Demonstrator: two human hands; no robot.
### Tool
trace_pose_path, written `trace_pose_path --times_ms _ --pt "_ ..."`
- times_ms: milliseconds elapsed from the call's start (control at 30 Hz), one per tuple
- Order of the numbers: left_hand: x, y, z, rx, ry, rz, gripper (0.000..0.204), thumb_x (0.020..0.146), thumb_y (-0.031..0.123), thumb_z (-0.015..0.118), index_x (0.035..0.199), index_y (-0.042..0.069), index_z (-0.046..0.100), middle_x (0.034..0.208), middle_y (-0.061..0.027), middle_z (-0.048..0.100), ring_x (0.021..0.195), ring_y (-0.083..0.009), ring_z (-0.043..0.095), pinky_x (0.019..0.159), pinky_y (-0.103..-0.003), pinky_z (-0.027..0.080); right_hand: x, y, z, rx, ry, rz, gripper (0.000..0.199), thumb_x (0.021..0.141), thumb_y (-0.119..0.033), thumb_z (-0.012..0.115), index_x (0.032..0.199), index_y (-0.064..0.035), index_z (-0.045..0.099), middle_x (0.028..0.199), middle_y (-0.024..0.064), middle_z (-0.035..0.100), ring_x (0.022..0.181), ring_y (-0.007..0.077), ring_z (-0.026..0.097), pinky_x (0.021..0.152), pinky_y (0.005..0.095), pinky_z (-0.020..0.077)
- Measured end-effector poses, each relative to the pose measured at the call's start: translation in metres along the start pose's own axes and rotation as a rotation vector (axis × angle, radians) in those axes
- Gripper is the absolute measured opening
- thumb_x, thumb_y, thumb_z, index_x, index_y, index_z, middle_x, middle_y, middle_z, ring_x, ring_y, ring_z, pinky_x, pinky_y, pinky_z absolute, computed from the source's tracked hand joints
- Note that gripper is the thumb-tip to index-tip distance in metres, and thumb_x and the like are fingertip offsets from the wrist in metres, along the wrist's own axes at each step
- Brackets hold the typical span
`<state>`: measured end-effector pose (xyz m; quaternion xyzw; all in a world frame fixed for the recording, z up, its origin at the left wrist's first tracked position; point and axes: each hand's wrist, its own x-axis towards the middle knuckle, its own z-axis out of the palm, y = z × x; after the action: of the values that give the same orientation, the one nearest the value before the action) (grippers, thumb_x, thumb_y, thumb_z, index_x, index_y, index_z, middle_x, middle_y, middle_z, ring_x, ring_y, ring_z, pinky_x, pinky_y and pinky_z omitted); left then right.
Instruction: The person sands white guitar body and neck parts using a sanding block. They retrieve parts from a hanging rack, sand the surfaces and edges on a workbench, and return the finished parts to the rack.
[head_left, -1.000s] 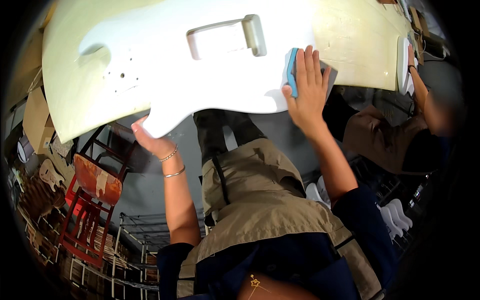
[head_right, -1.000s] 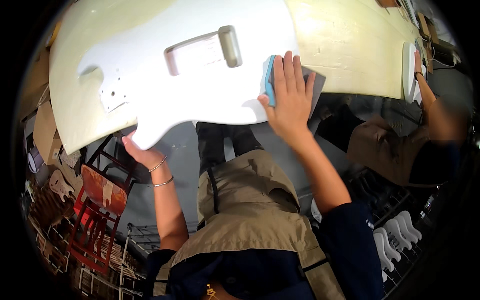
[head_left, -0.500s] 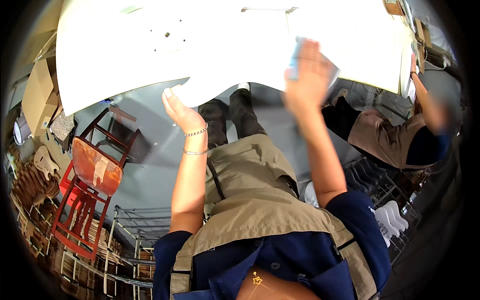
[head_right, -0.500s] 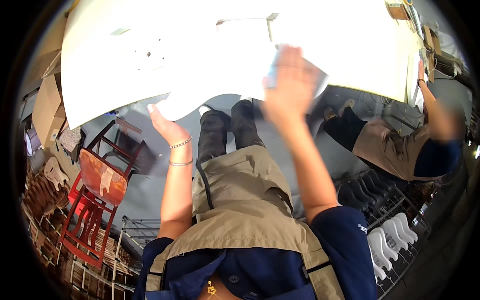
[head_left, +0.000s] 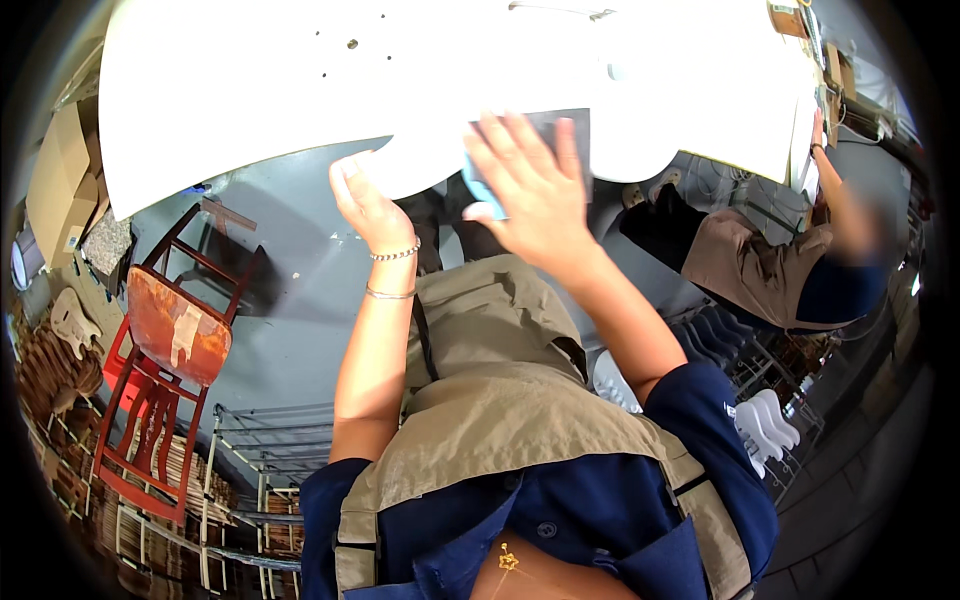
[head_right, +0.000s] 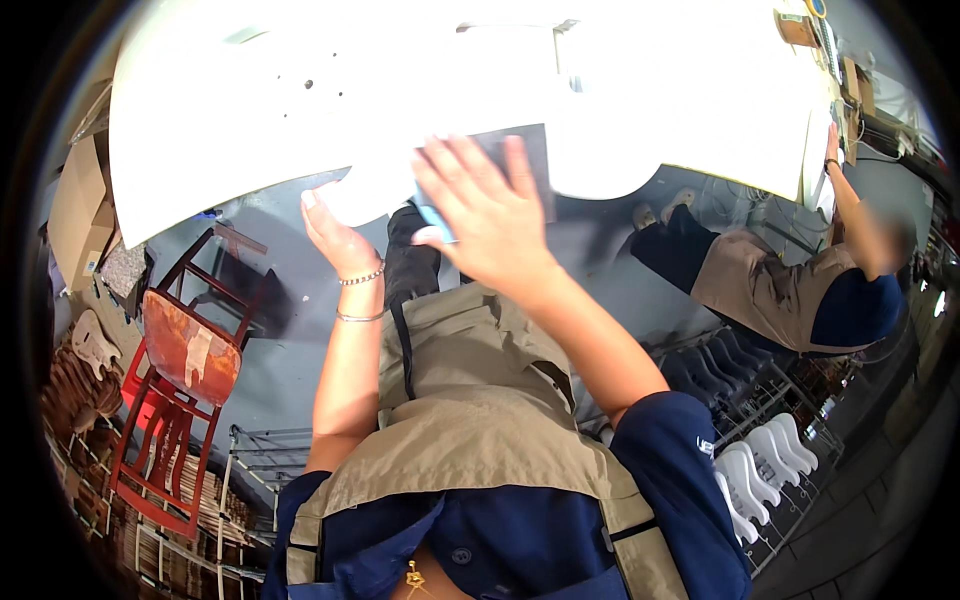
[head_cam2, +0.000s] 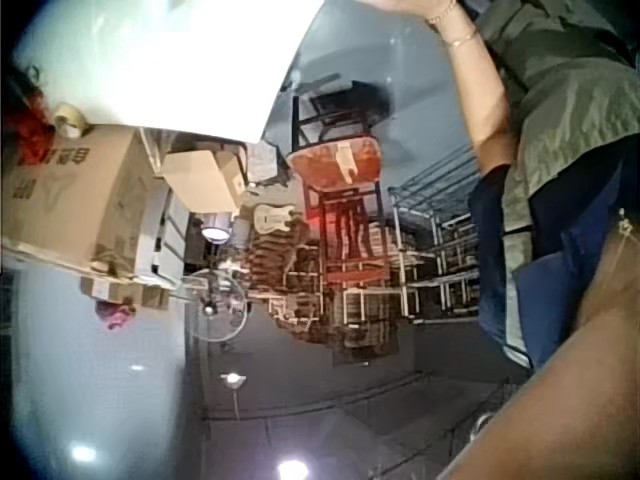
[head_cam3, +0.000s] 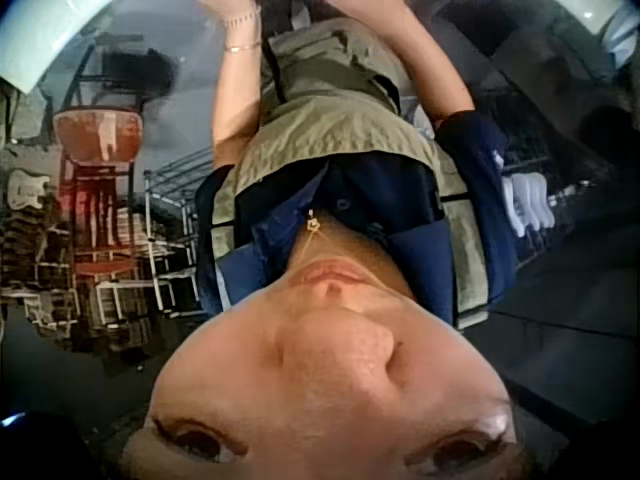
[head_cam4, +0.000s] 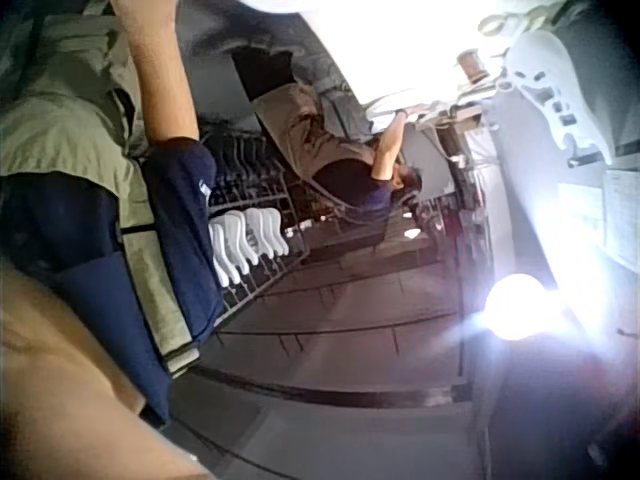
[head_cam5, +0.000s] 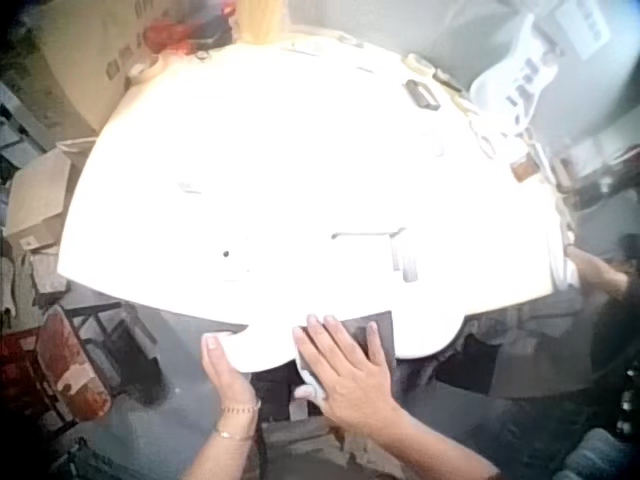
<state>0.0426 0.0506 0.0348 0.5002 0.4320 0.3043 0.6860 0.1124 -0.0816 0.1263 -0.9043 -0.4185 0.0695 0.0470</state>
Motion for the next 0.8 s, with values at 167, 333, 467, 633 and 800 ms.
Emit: trace_pose_path --times_ms 167,333,467,633,800 --pt "0.000 -0.003 0.001 0.005 0.026 0.082 0.035 0.097 0.032 0.037 0.087 0.001 0.050 0.080 -0.0024 0.050 0.077 -0.0108 0.046 0.073 -0.026 0.040 -0.014 0.016 -0.007 -0.018 0.001 0.083 0.067 0.081 -0.055 0.049 0.136 -0.0170 0.043 0.140 0.0035 0.041 0.136 0.0218 0.027 0.111 0.0540 0.0029" --pt "0.002 0.002 -0.002 0.005 -0.014 0.022 0.034 0.097 0.030 0.037 0.087 0.001 0.050 0.081 -0.0027 0.050 0.078 -0.0112 0.046 0.074 -0.026 0.040 -0.007 0.028 -0.011 -0.017 -0.021 0.012 0.064 0.080 -0.055 0.052 0.133 -0.0190 0.046 0.137 0.0024 0.044 0.134 0.0240 0.030 0.111 0.0529 0.0045" --pt "-0.002 0.003 -0.002 0.028 0.012 0.067 0.032 0.096 0.028 0.037 0.086 0.001 0.050 0.082 -0.0031 0.050 0.078 -0.0116 0.046 0.075 -0.027 0.040 -0.031 0.058 -0.007 -0.104 0.043 0.179 0.066 0.085 -0.056 0.044 0.137 -0.0158 0.042 0.145 0.0082 0.034 0.138 0.0285 0.022 0.110 0.0545 0.0024" --pt "0.000 0.002 -0.002 0.030 -0.068 0.096 0.031 0.096 0.027 0.039 0.084 0.001 0.049 0.081 -0.0032 0.049 0.078 -0.0115 0.045 0.075 -0.026 0.039 0.102 0.020 0.008 -0.092 0.297 -0.160 0.059 0.080 -0.050 0.056 0.124 -0.0117 0.051 0.130 0.0088 0.050 0.124 0.0299 0.041 0.106 0.0541 0.0184" --pt "0.002 -0.006 -0.007 0.025 -0.007 0.107 0.028 0.096 0.024 0.040 0.085 0.001 0.049 0.081 -0.0038 0.050 0.076 -0.0122 0.044 0.073 -0.026 0.039 0.120 0.008 0.013 -0.065 0.328 -0.102 0.060 0.078 -0.046 0.061 0.126 -0.0119 0.050 0.132 0.0075 0.048 0.124 0.0272 0.040 0.103 0.0554 0.0227"
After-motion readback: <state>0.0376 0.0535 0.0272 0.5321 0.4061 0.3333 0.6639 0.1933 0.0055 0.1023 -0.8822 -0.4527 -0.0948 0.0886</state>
